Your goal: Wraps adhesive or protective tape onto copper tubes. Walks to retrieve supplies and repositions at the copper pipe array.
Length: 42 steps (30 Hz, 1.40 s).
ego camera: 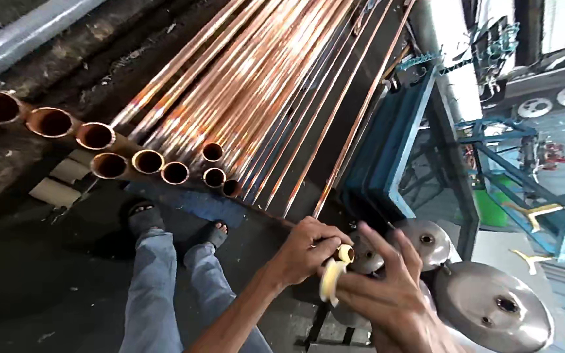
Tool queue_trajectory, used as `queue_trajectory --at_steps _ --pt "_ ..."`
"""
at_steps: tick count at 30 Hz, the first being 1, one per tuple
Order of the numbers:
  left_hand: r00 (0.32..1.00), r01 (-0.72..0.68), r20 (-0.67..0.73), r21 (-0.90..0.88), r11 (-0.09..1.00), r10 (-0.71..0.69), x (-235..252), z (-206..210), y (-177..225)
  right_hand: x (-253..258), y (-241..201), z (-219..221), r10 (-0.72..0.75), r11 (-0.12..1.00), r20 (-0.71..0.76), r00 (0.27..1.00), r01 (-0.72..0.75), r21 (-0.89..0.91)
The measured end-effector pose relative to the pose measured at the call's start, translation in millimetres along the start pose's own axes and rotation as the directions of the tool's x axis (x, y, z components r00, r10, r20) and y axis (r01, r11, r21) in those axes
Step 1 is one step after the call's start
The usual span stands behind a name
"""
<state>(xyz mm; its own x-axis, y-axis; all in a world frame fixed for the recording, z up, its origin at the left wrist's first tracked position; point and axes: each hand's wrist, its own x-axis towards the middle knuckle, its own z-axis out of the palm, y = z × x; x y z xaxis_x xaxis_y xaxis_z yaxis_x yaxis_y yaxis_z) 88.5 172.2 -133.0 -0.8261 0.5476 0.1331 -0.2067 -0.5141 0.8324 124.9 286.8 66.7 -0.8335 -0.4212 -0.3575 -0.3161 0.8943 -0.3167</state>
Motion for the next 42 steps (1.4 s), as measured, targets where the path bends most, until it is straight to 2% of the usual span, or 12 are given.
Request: queue_trajectory --at_steps 3,7,10,13,18,21,24,29,33,37,39,42 --pt "0.998 0.033 0.05 0.119 0.992 -0.039 -4.8 -3.0 6.6 47.5 36.4 -7.9 0.057 0.998 -0.144 0.988 -0.057 0.008" --pt "0.989 -0.057 0.146 0.182 0.982 0.03 4.7 -8.5 2.2 -10.3 71.9 15.1 0.276 0.96 -0.135 0.952 -0.267 0.081" --pt "0.99 -0.084 0.128 0.188 0.979 0.06 3.7 2.8 -7.9 -26.8 12.6 10.1 0.124 0.99 0.062 0.99 -0.127 0.058" --pt "0.997 -0.068 0.06 0.196 0.978 0.058 -5.3 11.3 -10.5 20.9 4.0 -3.1 0.031 0.999 -0.055 0.998 -0.031 0.013" --pt "0.995 -0.091 0.058 0.152 0.984 0.083 -2.9 4.4 -8.3 2.3 68.5 18.1 0.348 0.937 -0.133 0.928 -0.338 0.09" --pt "0.994 -0.104 0.055 0.148 0.983 0.097 -0.2 9.6 -14.9 -36.0 22.1 22.4 0.196 0.978 -0.025 0.98 -0.194 0.079" --pt "0.995 -0.101 0.012 0.204 0.974 0.101 -5.2 17.9 -18.1 0.8 0.9 3.1 0.079 0.995 -0.082 0.993 -0.074 0.069" --pt "0.986 -0.164 0.054 0.277 0.947 0.155 -11.4 16.9 -11.3 12.0 72.5 11.1 0.333 0.943 -0.148 0.931 -0.331 0.033" --pt "0.982 -0.188 0.055 0.31 0.932 0.18 -5.9 15.3 -11.9 -41.7 28.6 17.8 0.145 0.988 0.007 0.989 -0.145 0.044" --pt "0.987 -0.138 -0.028 0.329 0.934 0.155 -13.9 24.6 -17.8 25.4 12.0 -6.3 0.005 0.999 -0.088 0.996 -0.001 0.047" --pt "0.987 -0.157 0.022 0.343 0.926 0.159 -13.6 19.4 -13.3 51.0 47.0 -4.0 0.096 0.995 -0.14 0.985 -0.099 -0.016" --pt "0.977 -0.208 0.114 0.354 0.912 0.179 -9.9 18.1 -12.5 5.5 81.0 10.8 0.308 0.95 -0.124 0.943 -0.312 -0.015"
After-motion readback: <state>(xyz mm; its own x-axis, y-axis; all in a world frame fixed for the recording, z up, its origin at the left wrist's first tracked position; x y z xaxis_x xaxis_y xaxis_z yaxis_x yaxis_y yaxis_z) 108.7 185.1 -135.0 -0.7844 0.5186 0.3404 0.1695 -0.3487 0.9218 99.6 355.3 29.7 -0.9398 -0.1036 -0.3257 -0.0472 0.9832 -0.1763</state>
